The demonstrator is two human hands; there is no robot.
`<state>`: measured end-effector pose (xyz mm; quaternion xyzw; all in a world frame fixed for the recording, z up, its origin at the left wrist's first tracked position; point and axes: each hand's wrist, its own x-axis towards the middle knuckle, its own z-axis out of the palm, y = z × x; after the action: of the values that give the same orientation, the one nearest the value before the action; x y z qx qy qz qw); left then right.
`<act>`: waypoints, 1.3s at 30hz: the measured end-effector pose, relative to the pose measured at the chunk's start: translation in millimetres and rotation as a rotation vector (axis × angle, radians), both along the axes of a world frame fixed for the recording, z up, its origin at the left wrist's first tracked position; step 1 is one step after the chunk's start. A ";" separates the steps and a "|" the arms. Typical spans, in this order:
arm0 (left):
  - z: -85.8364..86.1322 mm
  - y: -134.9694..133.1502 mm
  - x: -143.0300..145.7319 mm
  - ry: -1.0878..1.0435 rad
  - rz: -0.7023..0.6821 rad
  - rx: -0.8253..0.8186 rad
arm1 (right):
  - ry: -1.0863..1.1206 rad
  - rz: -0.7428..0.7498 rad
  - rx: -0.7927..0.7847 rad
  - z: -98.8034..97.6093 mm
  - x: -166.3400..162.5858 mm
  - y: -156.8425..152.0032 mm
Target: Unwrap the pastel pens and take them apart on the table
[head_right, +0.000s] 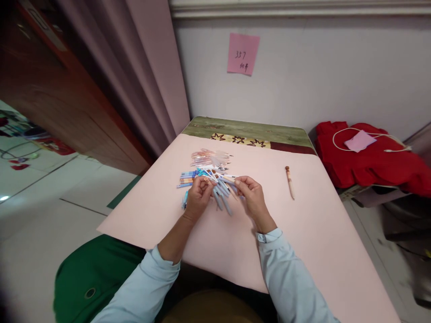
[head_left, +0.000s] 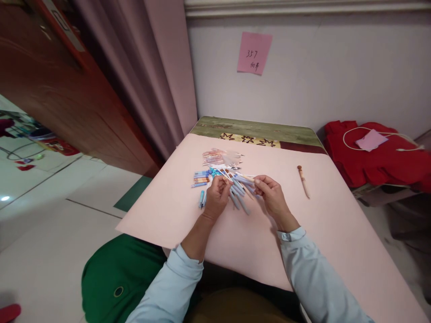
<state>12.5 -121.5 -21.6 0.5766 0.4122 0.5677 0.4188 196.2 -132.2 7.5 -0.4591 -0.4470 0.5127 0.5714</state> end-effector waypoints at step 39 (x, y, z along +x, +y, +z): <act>4.7 3.4 -6.4 0.517 0.210 0.391 | -0.214 -0.064 0.084 4.5 17.2 0.1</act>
<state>6.2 -118.0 -16.9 0.7252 0.4453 0.5109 0.1211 213.4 -132.1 11.9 -0.5009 -0.5115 0.4234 0.5551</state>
